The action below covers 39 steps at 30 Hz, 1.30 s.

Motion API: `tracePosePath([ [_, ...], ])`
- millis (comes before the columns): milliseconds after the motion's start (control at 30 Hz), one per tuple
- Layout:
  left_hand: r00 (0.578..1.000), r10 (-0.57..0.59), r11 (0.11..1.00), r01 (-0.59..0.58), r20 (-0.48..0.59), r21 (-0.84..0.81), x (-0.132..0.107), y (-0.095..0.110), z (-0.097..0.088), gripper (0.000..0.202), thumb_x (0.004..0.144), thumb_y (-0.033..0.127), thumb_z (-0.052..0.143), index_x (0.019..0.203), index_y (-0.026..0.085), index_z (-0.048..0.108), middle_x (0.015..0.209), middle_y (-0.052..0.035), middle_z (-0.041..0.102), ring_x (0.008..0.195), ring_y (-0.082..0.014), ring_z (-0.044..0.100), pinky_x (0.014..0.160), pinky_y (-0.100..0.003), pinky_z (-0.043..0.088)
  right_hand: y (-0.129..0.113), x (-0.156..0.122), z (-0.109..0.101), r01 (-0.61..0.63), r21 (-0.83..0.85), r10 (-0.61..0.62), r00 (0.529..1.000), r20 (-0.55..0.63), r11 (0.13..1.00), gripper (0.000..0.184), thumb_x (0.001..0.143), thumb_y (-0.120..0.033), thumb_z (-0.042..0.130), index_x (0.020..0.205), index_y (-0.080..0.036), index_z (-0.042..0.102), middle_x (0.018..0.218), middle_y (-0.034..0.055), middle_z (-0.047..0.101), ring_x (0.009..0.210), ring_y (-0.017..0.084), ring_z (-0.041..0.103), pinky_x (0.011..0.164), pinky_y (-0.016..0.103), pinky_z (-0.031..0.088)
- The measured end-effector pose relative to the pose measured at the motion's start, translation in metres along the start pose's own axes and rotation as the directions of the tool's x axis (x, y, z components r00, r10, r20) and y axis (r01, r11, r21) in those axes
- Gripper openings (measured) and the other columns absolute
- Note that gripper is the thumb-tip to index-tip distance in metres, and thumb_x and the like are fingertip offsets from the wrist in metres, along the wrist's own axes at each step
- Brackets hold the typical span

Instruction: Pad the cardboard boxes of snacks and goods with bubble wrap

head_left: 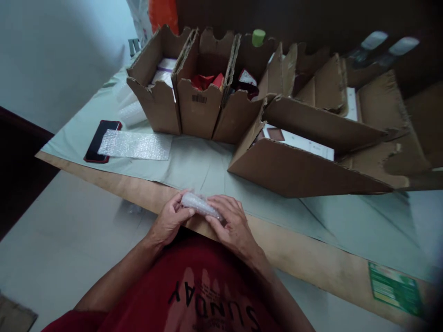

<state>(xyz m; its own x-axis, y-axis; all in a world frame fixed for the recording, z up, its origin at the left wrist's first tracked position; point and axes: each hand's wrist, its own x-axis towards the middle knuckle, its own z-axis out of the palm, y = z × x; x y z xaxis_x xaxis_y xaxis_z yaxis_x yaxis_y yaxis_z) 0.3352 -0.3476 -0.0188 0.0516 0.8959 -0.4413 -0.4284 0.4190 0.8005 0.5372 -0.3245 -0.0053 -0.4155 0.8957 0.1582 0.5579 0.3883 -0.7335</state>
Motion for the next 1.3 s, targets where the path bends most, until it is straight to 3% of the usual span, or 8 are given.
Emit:
tracePosePath([
  [167,0.986,0.034,0.995,-0.048,0.161,0.083,0.004,0.001,0.015,0.035,0.072,0.035,0.089,0.096,0.018,0.070,0.095,-0.0026,0.074,0.083,-0.0137,0.064,0.077,-0.021,0.050,0.005,-0.021,-0.019,-0.215,0.297,0.208,0.977,0.055,0.930,0.074,0.084,-0.038,0.074,0.151,-0.026,0.046,0.151,0.0135,0.055,0.133,0.030,0.057,0.109,0.049,0.048],
  [300,0.948,0.079,0.981,-0.128,0.307,0.143,0.006,0.002,0.033,0.025,0.078,0.034,0.085,0.090,0.020,0.068,0.099,-0.0023,0.073,0.090,-0.0150,0.065,0.080,-0.022,0.050,0.011,-0.033,-0.045,-0.275,0.441,0.265,0.960,0.086,0.855,0.039,0.087,-0.035,0.070,0.124,-0.022,0.068,0.111,0.0066,0.077,0.099,0.022,0.073,0.089,0.034,0.059],
  [467,0.899,0.179,0.957,-0.253,0.400,0.141,0.022,0.006,0.057,0.043,0.079,0.037,0.085,0.116,0.023,0.069,0.108,-0.0059,0.073,0.099,-0.0195,0.068,0.088,-0.028,0.053,0.001,-0.046,-0.122,-0.165,0.095,0.183,0.955,-0.232,0.982,0.029,0.090,-0.035,0.071,0.118,-0.028,0.073,0.106,0.0032,0.079,0.094,0.020,0.075,0.084,0.031,0.060],
  [633,0.894,0.204,0.937,-0.297,0.399,0.186,0.048,0.007,0.069,0.045,0.085,0.041,0.079,0.123,0.022,0.067,0.114,-0.0112,0.074,0.105,-0.0243,0.070,0.095,-0.037,0.055,-0.002,-0.030,-0.223,-0.336,-0.463,-0.089,0.724,-0.684,0.820,0.041,0.090,-0.044,0.071,0.126,-0.025,0.071,0.117,0.0080,0.076,0.093,0.022,0.073,0.080,0.034,0.056],
  [767,0.935,0.065,0.942,-0.173,0.350,0.288,0.058,-0.004,0.066,0.042,0.085,0.047,0.077,0.117,0.020,0.069,0.112,-0.0118,0.075,0.105,-0.0249,0.071,0.097,-0.038,0.055,-0.004,0.009,-0.260,-0.507,-0.761,0.163,0.859,-0.486,0.405,0.039,0.094,-0.043,0.057,0.122,-0.021,0.073,0.092,0.0098,0.078,0.077,0.026,0.070,0.063,0.034,0.045],
  [867,0.949,0.001,0.944,-0.105,0.316,0.313,0.061,-0.010,0.061,0.044,0.083,0.049,0.077,0.115,0.019,0.069,0.111,-0.0121,0.076,0.107,-0.0259,0.071,0.100,-0.040,0.055,-0.012,0.043,-0.260,-0.430,-0.887,0.475,0.824,-0.309,0.167,0.034,0.097,-0.042,0.049,0.114,-0.027,0.075,0.087,0.0087,0.077,0.082,0.030,0.070,0.061,0.034,0.037],
  [1000,0.952,-0.028,0.933,-0.085,0.305,0.350,0.060,-0.009,0.058,0.044,0.083,0.049,0.077,0.113,0.018,0.069,0.109,-0.0125,0.077,0.106,-0.0264,0.071,0.100,-0.041,0.055,-0.017,0.079,-0.255,-0.291,-0.945,0.630,0.765,-0.134,0.152,0.032,0.097,-0.034,0.047,0.109,-0.021,0.074,0.107,0.0144,0.076,0.093,0.032,0.071,0.063,0.034,0.037],
  [1300,0.950,-0.045,0.865,-0.118,0.309,0.488,0.057,-0.009,0.062,0.037,0.084,0.043,0.072,0.110,0.018,0.070,0.108,-0.0122,0.077,0.107,-0.0271,0.071,0.099,-0.041,0.055,0.024,0.104,-0.247,-0.178,-0.934,0.657,0.750,0.076,0.311,0.028,0.089,-0.019,0.050,0.099,-0.014,0.076,0.099,0.0178,0.077,0.081,0.026,0.069,0.059,0.031,0.038],
])
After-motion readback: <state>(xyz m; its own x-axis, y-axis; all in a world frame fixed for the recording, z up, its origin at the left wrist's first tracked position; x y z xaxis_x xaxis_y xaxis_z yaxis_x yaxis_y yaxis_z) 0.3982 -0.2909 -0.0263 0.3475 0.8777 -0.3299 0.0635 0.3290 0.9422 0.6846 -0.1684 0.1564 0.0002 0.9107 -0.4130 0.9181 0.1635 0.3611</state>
